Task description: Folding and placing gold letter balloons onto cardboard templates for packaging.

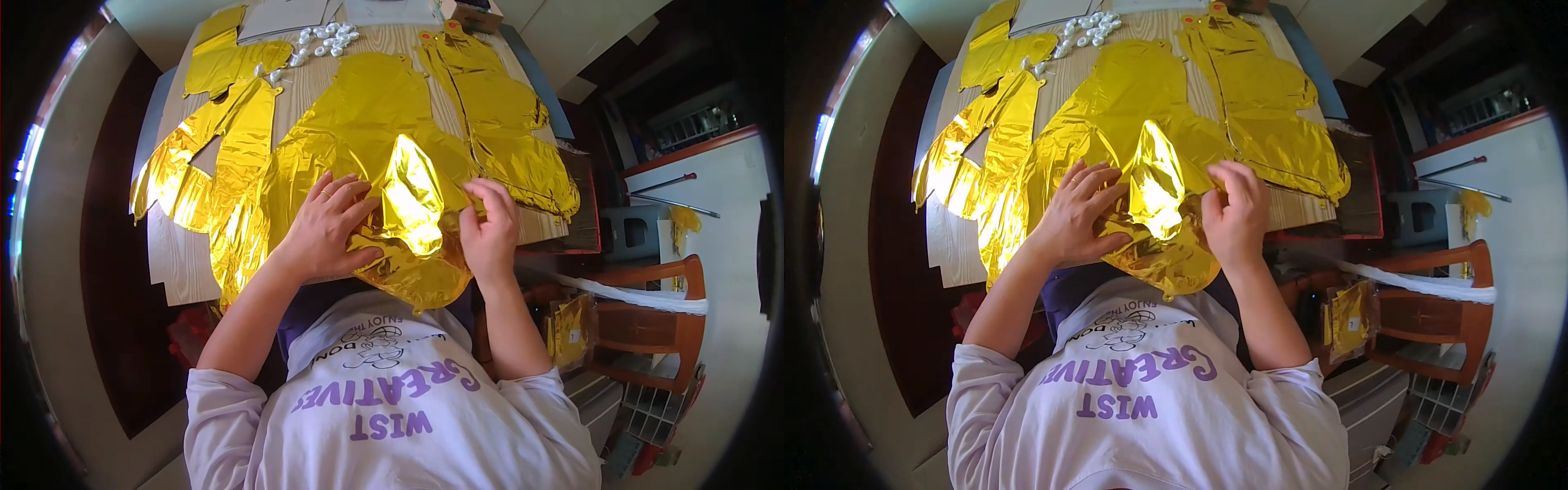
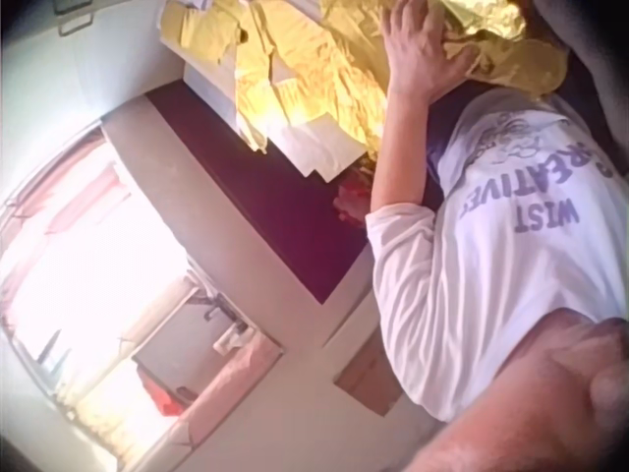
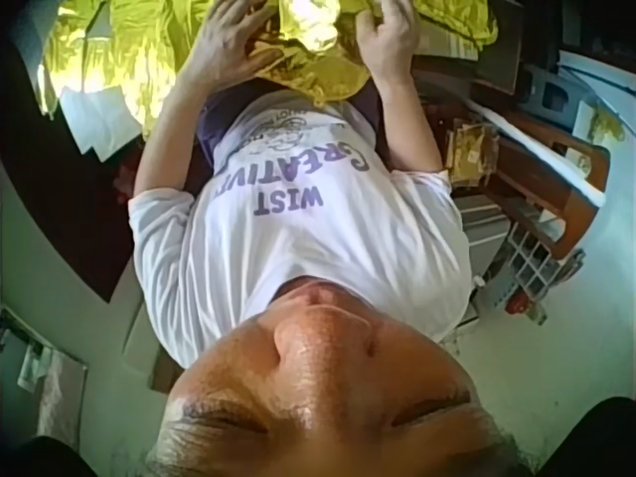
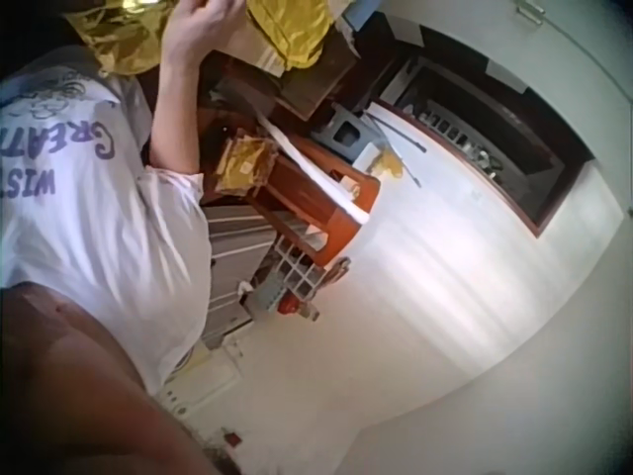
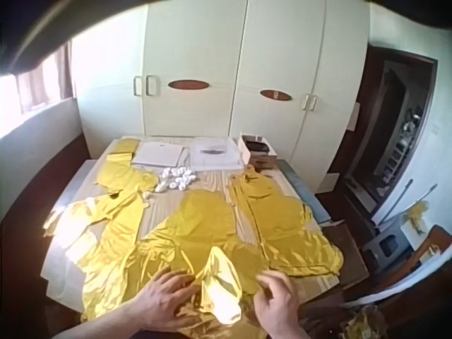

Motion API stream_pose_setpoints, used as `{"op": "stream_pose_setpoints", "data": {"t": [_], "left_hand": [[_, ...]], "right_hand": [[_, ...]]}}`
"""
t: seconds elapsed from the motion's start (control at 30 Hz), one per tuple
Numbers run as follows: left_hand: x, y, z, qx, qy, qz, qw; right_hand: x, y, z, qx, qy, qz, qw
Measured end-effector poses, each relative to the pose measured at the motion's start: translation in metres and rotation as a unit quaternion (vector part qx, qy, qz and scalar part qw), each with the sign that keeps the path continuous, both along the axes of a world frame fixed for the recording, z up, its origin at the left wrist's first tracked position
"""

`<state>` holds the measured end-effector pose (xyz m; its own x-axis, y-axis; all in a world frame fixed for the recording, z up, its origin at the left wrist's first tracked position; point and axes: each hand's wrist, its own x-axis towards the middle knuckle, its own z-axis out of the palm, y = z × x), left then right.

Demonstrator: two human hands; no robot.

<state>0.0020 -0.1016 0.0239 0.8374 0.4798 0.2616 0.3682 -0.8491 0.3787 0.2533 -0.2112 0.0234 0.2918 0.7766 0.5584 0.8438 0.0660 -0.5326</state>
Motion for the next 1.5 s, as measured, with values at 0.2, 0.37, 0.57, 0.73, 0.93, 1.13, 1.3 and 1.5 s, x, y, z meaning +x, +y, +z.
{"op": "stream_pose_setpoints", "data": {"t": [0.2, 0.37, 0.57, 0.73, 0.93, 1.13, 1.3, 1.5], "left_hand": [[-0.007, 0.005, 0.015, -0.074, 0.034, -0.02, 0.996], [-0.013, 0.008, 0.018, -0.103, 0.026, -0.026, 0.994], [-0.025, 0.019, 0.008, -0.112, 0.018, -0.043, 0.993], [-0.032, 0.016, 0.014, -0.151, -0.008, -0.072, 0.986], [-0.036, 0.007, 0.013, -0.205, -0.058, -0.049, 0.976], [-0.019, 0.011, 0.0, -0.045, -0.059, -0.029, 0.997], [0.0, 0.028, -0.011, 0.06, -0.024, -0.029, 0.997], [0.008, 0.026, -0.016, 0.051, -0.023, -0.023, 0.998]], "right_hand": [[-0.006, -0.055, 0.051, 0.038, -0.258, 0.073, 0.963], [-0.008, -0.114, 0.032, -0.056, -0.032, 0.16, 0.985], [-0.037, -0.149, -0.063, -0.243, 0.646, -0.015, 0.724], [-0.071, -0.11, -0.028, -0.21, 0.763, 0.037, 0.611], [-0.025, -0.078, 0.008, -0.134, 0.414, 0.024, 0.9], [0.014, -0.058, 0.026, -0.267, 0.434, -0.009, 0.86], [0.023, -0.059, 0.001, -0.228, 0.564, -0.027, 0.793], [0.024, -0.06, -0.004, -0.211, 0.627, -0.026, 0.749]]}}
